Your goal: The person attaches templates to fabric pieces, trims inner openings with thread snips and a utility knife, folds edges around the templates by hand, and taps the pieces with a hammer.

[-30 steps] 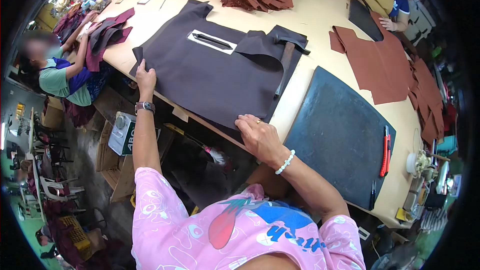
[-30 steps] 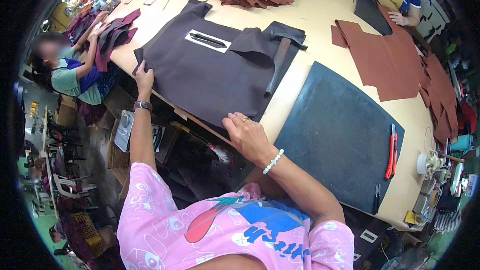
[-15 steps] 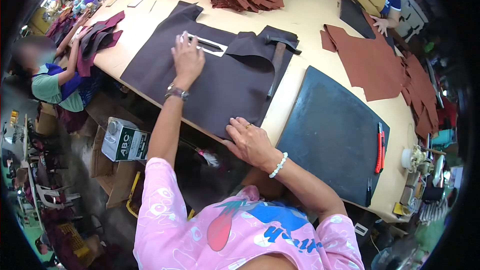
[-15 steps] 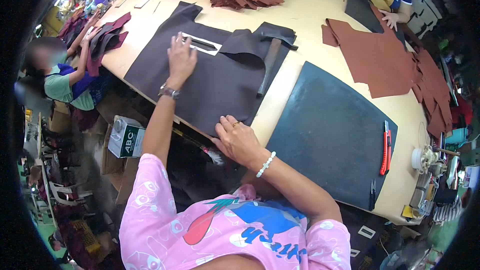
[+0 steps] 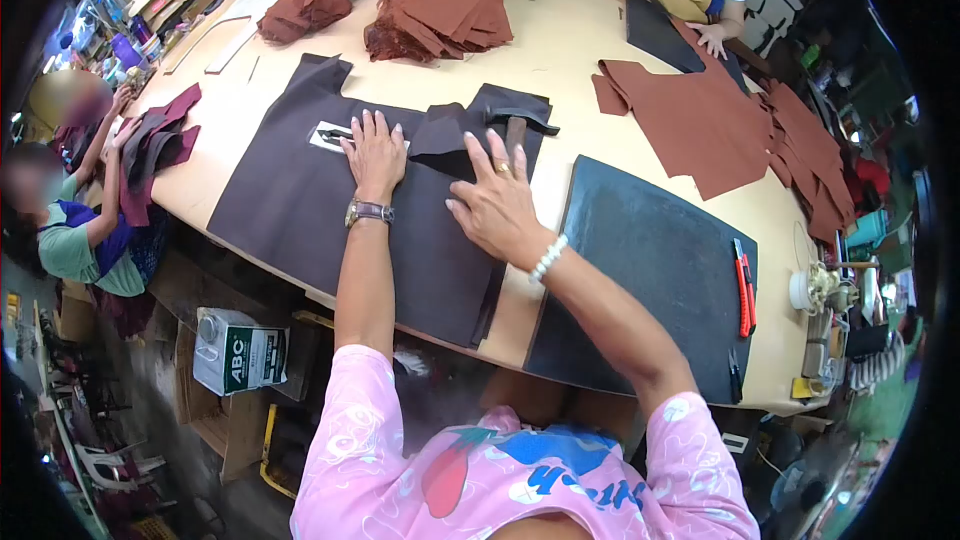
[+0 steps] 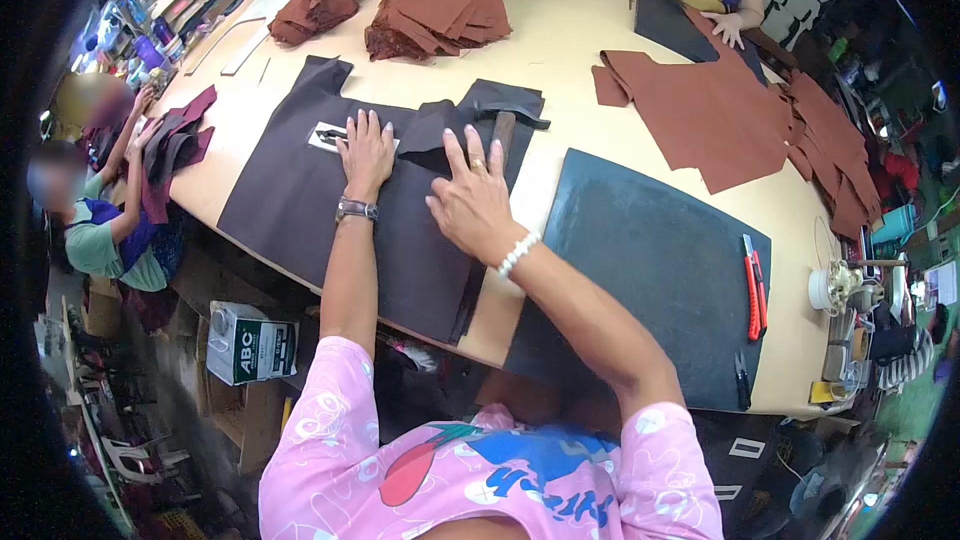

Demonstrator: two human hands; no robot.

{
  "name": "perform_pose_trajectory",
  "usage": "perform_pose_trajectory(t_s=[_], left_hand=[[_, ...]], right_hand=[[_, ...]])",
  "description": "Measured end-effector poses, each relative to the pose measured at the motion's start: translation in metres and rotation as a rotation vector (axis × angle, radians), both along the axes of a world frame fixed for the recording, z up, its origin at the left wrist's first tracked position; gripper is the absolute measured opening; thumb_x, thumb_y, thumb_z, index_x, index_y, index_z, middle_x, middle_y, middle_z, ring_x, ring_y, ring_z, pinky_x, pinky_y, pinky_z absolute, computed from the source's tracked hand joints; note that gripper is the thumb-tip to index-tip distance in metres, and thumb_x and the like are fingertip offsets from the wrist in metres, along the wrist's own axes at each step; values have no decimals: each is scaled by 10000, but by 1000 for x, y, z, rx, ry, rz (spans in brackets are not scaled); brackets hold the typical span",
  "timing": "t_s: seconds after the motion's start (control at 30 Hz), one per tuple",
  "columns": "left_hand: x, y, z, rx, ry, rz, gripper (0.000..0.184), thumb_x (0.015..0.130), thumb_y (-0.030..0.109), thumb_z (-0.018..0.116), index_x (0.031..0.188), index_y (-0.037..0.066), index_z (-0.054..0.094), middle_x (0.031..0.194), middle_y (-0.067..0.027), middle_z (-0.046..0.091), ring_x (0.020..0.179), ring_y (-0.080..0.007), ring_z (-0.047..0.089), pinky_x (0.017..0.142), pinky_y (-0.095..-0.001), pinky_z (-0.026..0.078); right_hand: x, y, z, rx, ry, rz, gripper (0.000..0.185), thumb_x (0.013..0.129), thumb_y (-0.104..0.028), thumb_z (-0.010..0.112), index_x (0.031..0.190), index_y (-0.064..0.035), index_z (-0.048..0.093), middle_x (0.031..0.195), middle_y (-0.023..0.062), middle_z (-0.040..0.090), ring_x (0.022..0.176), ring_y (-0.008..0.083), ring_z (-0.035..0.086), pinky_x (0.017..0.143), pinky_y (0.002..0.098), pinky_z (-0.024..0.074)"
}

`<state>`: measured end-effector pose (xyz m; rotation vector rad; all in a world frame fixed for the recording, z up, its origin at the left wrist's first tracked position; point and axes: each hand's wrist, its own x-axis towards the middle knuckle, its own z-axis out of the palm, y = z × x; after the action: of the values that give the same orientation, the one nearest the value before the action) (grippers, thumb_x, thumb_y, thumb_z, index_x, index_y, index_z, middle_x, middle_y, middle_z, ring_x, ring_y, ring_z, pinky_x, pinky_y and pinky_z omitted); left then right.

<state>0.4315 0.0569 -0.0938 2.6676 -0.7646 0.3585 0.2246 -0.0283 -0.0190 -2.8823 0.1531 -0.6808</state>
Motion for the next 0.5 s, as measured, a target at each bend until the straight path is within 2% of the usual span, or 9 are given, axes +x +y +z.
perform_pose_trajectory(t_s=[0.07, 0.17, 0.2, 0.23, 0.27, 0.33, 0.37, 0.4, 0.5], left_hand=[[2, 1, 0, -1, 34, 1, 598, 929, 436, 380, 1340, 2, 405, 1427, -185, 337, 1340, -365, 259, 1066, -572, 188], [-8, 0, 13, -30, 97, 13, 723, 896, 556, 388, 1360, 1, 379, 1442, -191, 310, 1357, -361, 225, 1086, -556, 147], [-9, 0, 16, -60, 154, 4, 913, 798, 699, 431, 1379, -1, 348, 1454, -208, 275, 1368, -363, 195, 1097, -543, 113], [-11, 0, 20, -28, 143, 7, 953, 768, 721, 449, 1381, -1, 343, 1456, -214, 267, 1368, -366, 192, 1097, -544, 113], [-14, 0, 24, 4, 134, 9, 994, 738, 742, 467, 1383, -2, 337, 1457, -219, 259, 1368, -368, 190, 1097, -544, 113], [-15, 0, 22, 22, 125, 4, 1096, 659, 787, 517, 1388, -8, 322, 1456, -233, 249, 1366, -378, 187, 1095, -545, 117], [-15, 0, 23, 23, 135, 7, 1088, 666, 775, 525, 1389, -11, 317, 1460, -230, 242, 1370, -377, 176, 1095, -547, 114], [-16, 1, 26, 27, 146, 8, 1080, 674, 763, 532, 1390, -14, 313, 1463, -227, 236, 1373, -376, 165, 1095, -550, 112], [-17, 0, 26, 35, 148, 10, 1065, 683, 748, 542, 1390, -15, 312, 1465, -225, 234, 1376, -376, 160, 1094, -553, 113]], right_hand=[[27, -15, -18, -50, 93, -19, 246, 771, -293, 630, 881, -84, 698, 1409, 206, 327, 1329, 406, 233, 1063, 592, 162], [57, -48, -24, -148, 313, -356, 365, 837, -366, 551, 1100, -131, 647, 1433, 193, 291, 1343, 397, 208, 1052, 610, 147], [57, -58, -23, -28, 268, -369, 403, 851, -378, 528, 1174, -148, 595, 1434, 191, 289, 1345, 397, 202, 1048, 612, 151], [56, -65, -23, 93, 223, -381, 447, 866, -391, 506, 1249, -164, 544, 1436, 189, 287, 1348, 397, 196, 1044, 614, 155], [56, -68, -25, 38, 275, -421, 498, 876, -398, 492, 1326, -190, 457, 1423, 192, 304, 1331, 401, 235, 1027, 606, 199], [55, -79, -28, 192, 117, -457, 500, 884, -400, 476, 1332, -180, 447, 1411, 197, 317, 1308, 408, 274, 1012, 607, 221], [53, -84, -30, 269, 37, -475, 501, 887, -401, 468, 1334, -175, 442, 1405, 199, 324, 1296, 412, 293, 1004, 608, 231], [46, -85, -25, 209, -4, -520, 505, 883, -340, 497, 1336, -132, 415, 1356, 200, 388, 1229, 404, 392, 978, 544, 318], [20, -94, -17, 328, 20, -457, 516, 867, -254, 532, 1332, -83, 388, 1318, 189, 435, 1171, 376, 460, 934, 457, 392]])
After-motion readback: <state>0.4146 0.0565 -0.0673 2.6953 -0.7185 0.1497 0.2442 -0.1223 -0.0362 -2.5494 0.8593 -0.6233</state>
